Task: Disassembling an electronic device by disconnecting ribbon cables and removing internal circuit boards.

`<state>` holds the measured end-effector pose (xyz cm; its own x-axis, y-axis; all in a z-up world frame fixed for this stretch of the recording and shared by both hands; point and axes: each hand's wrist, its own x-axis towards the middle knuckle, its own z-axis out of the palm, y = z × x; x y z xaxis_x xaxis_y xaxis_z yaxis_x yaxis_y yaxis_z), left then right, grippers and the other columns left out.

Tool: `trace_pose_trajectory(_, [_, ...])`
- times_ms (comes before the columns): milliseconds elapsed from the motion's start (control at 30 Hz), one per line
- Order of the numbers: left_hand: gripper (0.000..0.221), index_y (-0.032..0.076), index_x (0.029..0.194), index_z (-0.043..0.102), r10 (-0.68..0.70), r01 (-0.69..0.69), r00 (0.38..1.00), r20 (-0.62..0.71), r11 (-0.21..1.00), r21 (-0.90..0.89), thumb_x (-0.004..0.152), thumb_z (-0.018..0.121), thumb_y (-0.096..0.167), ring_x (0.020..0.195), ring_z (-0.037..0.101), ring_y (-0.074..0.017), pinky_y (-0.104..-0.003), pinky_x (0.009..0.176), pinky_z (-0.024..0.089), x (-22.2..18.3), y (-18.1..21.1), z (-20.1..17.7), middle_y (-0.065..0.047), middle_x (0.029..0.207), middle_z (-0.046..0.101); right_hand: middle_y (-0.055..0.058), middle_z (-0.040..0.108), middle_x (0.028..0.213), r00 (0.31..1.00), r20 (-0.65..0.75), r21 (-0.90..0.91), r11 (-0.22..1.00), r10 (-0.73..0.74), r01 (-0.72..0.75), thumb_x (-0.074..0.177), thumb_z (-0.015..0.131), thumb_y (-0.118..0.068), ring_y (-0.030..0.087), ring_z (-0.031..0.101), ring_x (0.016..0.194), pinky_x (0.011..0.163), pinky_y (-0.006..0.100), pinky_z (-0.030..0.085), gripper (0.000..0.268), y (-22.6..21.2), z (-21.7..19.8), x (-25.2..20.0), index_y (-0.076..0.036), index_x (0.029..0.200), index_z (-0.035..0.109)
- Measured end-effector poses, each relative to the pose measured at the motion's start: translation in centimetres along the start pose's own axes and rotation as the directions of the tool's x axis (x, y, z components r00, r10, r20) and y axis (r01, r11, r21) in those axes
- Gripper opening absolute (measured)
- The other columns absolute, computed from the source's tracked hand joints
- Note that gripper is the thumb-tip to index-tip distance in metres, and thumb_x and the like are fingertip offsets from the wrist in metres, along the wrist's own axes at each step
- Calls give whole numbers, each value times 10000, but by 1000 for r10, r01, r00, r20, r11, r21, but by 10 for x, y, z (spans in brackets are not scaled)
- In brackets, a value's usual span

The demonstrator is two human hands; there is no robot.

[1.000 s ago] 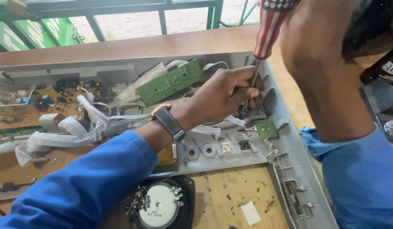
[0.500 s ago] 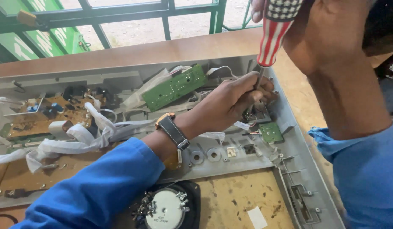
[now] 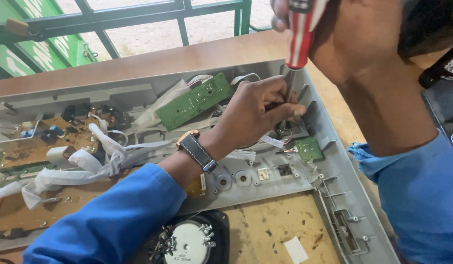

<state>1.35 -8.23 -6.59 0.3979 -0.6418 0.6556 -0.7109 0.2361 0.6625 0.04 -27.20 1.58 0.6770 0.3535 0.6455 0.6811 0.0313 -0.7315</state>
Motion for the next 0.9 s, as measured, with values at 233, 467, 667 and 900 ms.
trace_pose_trajectory(233, [84,8,1014,557,74,-53,988,134,986,-156,1034,488,51,888,767,-217,-322,845,661,-3,-1,-1,-146,969,744,-20,487,813,970,-207,40,991,130,-124,797,572,-804,83,446,602,544,215,344,614,-18,23,1,-210,935,507])
trace_pose_trajectory(467, [443,117,734,480,11,-7,995,-99,999,39,841,673,501,551,301,-79,-246,497,255,-4,1,3,54,609,388,-75,613,943,967,-209,106,986,148,-128,935,703,-449,56,587,717,657,215,453,295,-3,19,-1,-185,1049,637])
trace_pose_trajectory(667, [166,13,1097,509,98,-83,983,153,991,-100,1072,384,119,879,747,-210,-335,807,623,-9,-6,0,-131,1022,716,-131,558,932,974,-155,57,986,163,-156,977,690,-359,2,509,679,660,184,436,177,0,10,1,-222,955,580])
trace_pose_trajectory(900, [408,105,792,472,78,-74,996,-43,994,78,938,539,480,530,304,-102,-271,488,259,-7,-6,-1,35,616,398,-40,602,980,962,-226,40,989,150,-145,942,717,-309,66,596,747,731,224,526,189,4,11,0,-182,1003,592])
